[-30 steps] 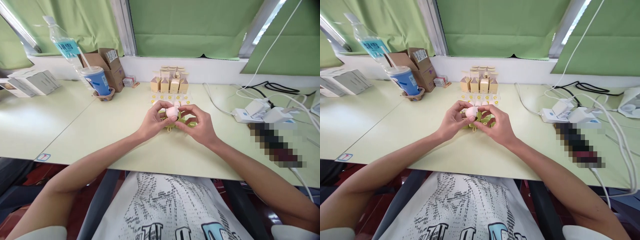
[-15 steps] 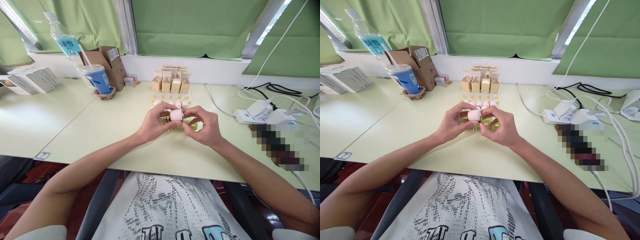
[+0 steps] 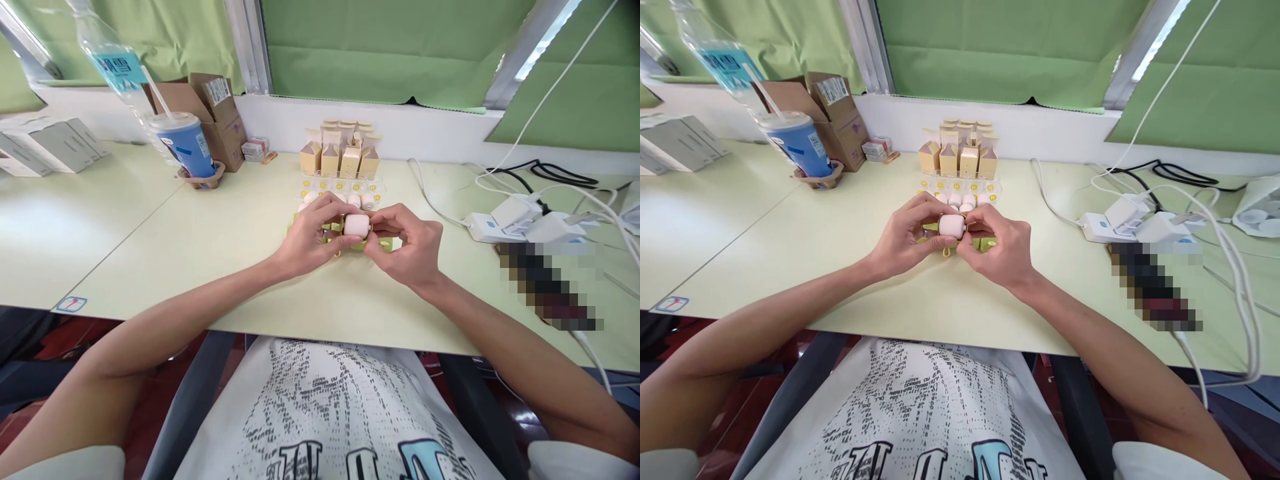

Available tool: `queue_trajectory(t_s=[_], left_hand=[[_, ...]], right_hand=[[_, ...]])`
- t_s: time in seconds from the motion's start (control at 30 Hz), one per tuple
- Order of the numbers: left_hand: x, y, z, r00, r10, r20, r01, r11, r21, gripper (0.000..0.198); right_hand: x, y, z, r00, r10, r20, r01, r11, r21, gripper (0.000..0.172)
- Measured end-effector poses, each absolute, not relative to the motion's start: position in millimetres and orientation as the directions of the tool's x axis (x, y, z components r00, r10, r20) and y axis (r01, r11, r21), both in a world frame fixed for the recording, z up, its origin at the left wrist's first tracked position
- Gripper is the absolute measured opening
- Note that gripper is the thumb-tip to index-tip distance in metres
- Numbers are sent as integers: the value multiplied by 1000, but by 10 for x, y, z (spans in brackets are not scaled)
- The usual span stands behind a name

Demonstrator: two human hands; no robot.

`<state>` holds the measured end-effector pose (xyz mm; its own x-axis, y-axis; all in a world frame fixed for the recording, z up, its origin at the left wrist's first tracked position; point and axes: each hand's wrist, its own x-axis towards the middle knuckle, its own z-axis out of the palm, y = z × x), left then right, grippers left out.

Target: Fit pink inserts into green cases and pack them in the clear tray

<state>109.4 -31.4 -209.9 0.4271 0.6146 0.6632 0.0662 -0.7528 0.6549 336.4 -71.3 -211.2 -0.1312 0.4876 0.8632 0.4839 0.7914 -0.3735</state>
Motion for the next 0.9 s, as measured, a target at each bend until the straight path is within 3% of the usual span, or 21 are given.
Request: queue_trajectory(t_s=[0.37, 0.77, 0.9], left_hand=[[1123, -343, -2077, 438, 619, 651, -49, -707, 705, 49], [1064, -240, -2030, 491, 622, 610, 12, -705, 709, 51], [1096, -236, -2049, 460, 652, 602, 8, -681, 732, 55]], right_hand=[[3374, -733, -2117, -135, 350, 927, 604, 771, -203, 20], [3301, -734, -2129, -103, 390, 915, 573, 775, -266, 21], [3294, -731, -2158, -122, 348, 929, 648, 737, -191, 22]])
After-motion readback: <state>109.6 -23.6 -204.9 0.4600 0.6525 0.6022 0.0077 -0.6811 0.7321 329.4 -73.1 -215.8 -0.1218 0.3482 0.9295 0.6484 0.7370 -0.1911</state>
